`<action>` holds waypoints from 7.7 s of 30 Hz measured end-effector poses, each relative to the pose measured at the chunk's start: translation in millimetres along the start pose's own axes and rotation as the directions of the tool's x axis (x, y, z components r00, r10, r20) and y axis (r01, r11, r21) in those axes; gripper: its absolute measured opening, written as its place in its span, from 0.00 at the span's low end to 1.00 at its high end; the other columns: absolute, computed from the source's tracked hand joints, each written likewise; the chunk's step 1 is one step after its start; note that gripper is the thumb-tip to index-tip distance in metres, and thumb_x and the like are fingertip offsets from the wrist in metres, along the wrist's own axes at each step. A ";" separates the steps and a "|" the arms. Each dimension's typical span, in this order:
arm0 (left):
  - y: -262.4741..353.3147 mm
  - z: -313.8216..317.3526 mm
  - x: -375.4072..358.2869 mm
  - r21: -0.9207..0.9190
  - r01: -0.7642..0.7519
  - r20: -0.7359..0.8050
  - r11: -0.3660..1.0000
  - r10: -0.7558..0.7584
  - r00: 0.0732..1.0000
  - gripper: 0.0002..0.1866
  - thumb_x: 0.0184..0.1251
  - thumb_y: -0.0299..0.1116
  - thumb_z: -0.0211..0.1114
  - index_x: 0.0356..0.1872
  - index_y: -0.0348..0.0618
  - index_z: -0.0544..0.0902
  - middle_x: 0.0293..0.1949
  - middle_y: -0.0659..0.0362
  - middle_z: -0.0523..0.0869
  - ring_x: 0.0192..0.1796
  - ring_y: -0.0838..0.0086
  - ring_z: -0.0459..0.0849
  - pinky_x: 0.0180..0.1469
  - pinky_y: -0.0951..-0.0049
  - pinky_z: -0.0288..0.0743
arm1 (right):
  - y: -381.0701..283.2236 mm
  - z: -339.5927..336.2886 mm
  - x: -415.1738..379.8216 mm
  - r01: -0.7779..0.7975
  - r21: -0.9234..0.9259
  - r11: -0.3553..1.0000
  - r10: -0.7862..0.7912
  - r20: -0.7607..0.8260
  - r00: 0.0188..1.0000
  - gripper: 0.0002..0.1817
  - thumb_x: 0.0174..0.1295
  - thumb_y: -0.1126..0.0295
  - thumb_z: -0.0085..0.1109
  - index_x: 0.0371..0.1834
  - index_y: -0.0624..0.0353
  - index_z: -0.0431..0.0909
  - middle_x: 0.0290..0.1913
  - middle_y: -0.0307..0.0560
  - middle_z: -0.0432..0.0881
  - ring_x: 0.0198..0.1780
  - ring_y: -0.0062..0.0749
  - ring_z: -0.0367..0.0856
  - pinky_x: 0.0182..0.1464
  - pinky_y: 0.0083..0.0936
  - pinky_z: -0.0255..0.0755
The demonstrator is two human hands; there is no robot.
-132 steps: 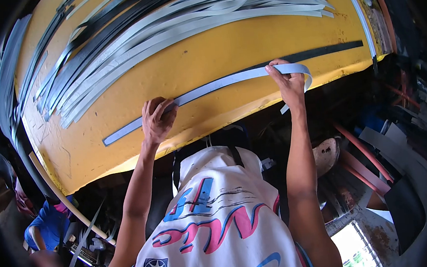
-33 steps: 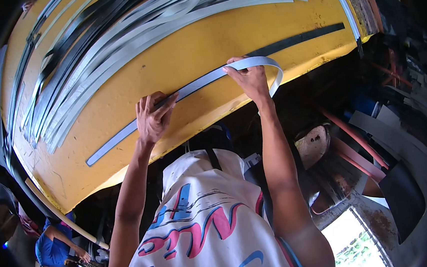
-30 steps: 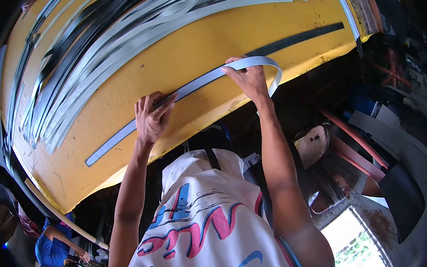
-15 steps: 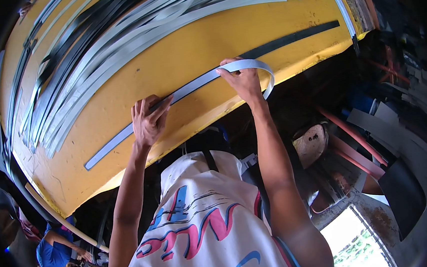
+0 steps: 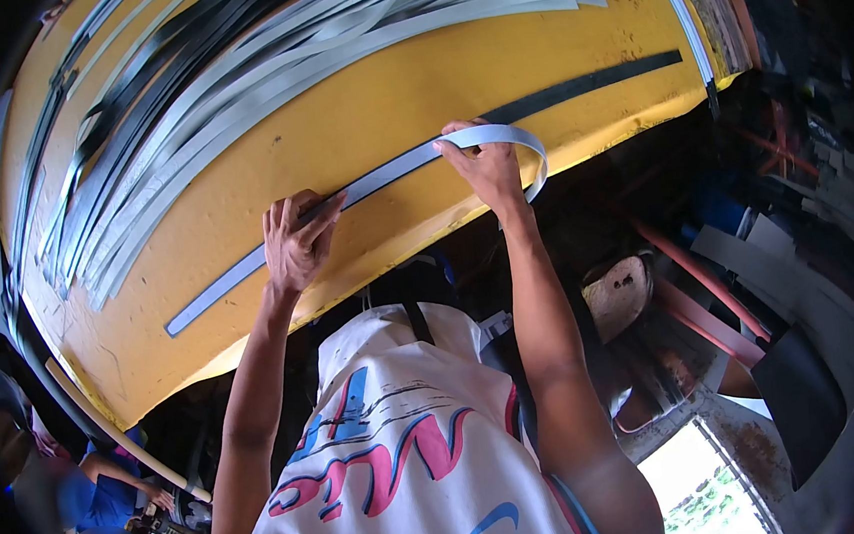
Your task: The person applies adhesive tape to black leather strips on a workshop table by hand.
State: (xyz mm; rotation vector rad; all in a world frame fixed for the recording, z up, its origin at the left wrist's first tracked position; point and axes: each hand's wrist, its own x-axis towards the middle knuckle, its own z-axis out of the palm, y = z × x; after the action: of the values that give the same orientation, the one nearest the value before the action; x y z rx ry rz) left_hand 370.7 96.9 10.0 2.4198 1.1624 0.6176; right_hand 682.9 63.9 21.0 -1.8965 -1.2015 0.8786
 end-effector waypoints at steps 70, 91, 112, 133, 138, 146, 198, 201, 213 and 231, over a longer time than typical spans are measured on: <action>151.0 97.1 59.3 0.076 0.337 0.099 0.939 -0.343 0.934 0.43 0.77 0.55 0.56 0.81 0.36 0.55 0.83 0.47 0.54 0.83 0.55 0.54 0.81 0.50 0.47 | 20.3 -232.5 46.6 -0.109 0.610 0.785 0.099 0.050 0.994 0.20 0.77 0.69 0.56 0.68 0.62 0.72 0.63 0.52 0.81 0.63 0.33 0.81 0.58 0.29 0.77; 118.9 112.1 104.9 -0.189 0.115 -0.139 0.975 -0.143 0.980 0.19 0.56 0.31 0.78 0.50 0.44 0.87 0.45 0.55 0.85 0.50 0.58 0.82 0.52 0.60 0.76 | -6.9 -248.7 45.9 0.054 0.044 0.998 -0.056 0.035 0.998 0.10 0.66 0.76 0.70 0.48 0.65 0.85 0.47 0.42 0.83 0.45 0.20 0.80 0.49 0.20 0.76; 118.7 112.7 105.4 -0.186 0.061 -0.190 0.981 -0.097 0.977 0.17 0.55 0.27 0.79 0.48 0.46 0.89 0.41 0.57 0.84 0.45 0.62 0.83 0.48 0.60 0.75 | 27.0 -235.7 62.8 -0.005 0.207 0.978 -0.002 0.035 0.999 0.10 0.67 0.75 0.69 0.49 0.66 0.85 0.48 0.41 0.84 0.47 0.19 0.81 0.49 0.18 0.76; 122.2 112.8 108.7 -0.179 0.077 -0.199 0.981 -0.113 0.973 0.17 0.54 0.27 0.79 0.47 0.44 0.90 0.41 0.55 0.85 0.45 0.61 0.82 0.48 0.60 0.75 | 56.2 -223.8 69.0 -0.060 0.299 0.952 0.068 -0.018 0.997 0.11 0.66 0.77 0.70 0.50 0.68 0.83 0.46 0.39 0.84 0.44 0.15 0.78 0.46 0.15 0.73; 124.3 110.9 109.6 -0.164 0.087 -0.188 0.983 -0.117 0.975 0.18 0.53 0.27 0.79 0.47 0.44 0.90 0.41 0.55 0.85 0.45 0.61 0.82 0.49 0.61 0.75 | 66.7 -222.6 76.7 -0.070 0.262 0.962 0.080 -0.027 0.996 0.11 0.66 0.72 0.72 0.48 0.65 0.85 0.40 0.34 0.82 0.36 0.13 0.71 0.38 0.15 0.67; 123.2 112.2 110.9 -0.159 0.074 -0.198 0.984 -0.105 0.975 0.17 0.54 0.28 0.79 0.47 0.47 0.90 0.41 0.57 0.84 0.45 0.61 0.81 0.48 0.61 0.74 | 77.6 -221.2 86.1 -0.062 0.246 0.967 0.069 -0.019 0.997 0.13 0.65 0.69 0.73 0.47 0.64 0.85 0.36 0.33 0.81 0.34 0.13 0.69 0.35 0.17 0.64; 183.1 167.5 194.6 -0.193 0.039 -0.093 0.980 -0.058 0.994 0.16 0.58 0.35 0.78 0.47 0.46 0.89 0.42 0.56 0.85 0.47 0.60 0.82 0.50 0.60 0.75 | 93.8 -214.6 87.1 -0.071 0.410 0.909 0.103 -0.056 0.993 0.11 0.65 0.73 0.73 0.47 0.64 0.85 0.38 0.33 0.82 0.33 0.11 0.70 0.34 0.14 0.66; 181.4 169.7 195.0 -0.195 0.010 -0.116 0.981 -0.033 0.993 0.16 0.58 0.35 0.78 0.48 0.47 0.89 0.42 0.56 0.84 0.47 0.60 0.82 0.49 0.60 0.75 | 96.1 -213.9 89.0 -0.078 0.369 0.926 0.111 -0.069 0.991 0.10 0.65 0.73 0.73 0.47 0.64 0.85 0.36 0.33 0.82 0.33 0.11 0.70 0.34 0.15 0.66; 183.3 171.1 192.6 -0.166 0.009 -0.105 0.986 -0.027 0.994 0.17 0.57 0.34 0.79 0.49 0.49 0.90 0.41 0.57 0.84 0.45 0.61 0.81 0.49 0.60 0.74 | 96.6 -214.1 93.1 -0.048 0.213 0.976 0.072 -0.107 0.992 0.11 0.64 0.68 0.73 0.46 0.61 0.86 0.34 0.35 0.85 0.32 0.14 0.75 0.36 0.18 0.71; 185.8 171.4 194.2 -0.163 0.000 -0.126 0.987 -0.020 0.992 0.17 0.55 0.31 0.80 0.47 0.47 0.90 0.42 0.57 0.85 0.45 0.61 0.82 0.50 0.60 0.75 | 110.2 -212.0 96.1 -0.057 0.141 0.988 0.070 -0.090 0.994 0.13 0.64 0.63 0.73 0.45 0.59 0.85 0.36 0.42 0.89 0.35 0.25 0.82 0.39 0.25 0.76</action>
State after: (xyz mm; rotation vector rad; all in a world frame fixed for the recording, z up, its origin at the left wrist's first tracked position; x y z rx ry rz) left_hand 688.8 118.1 6.1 2.2639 1.1255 0.8408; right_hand 940.2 74.6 20.9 -1.8513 -1.0029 0.8730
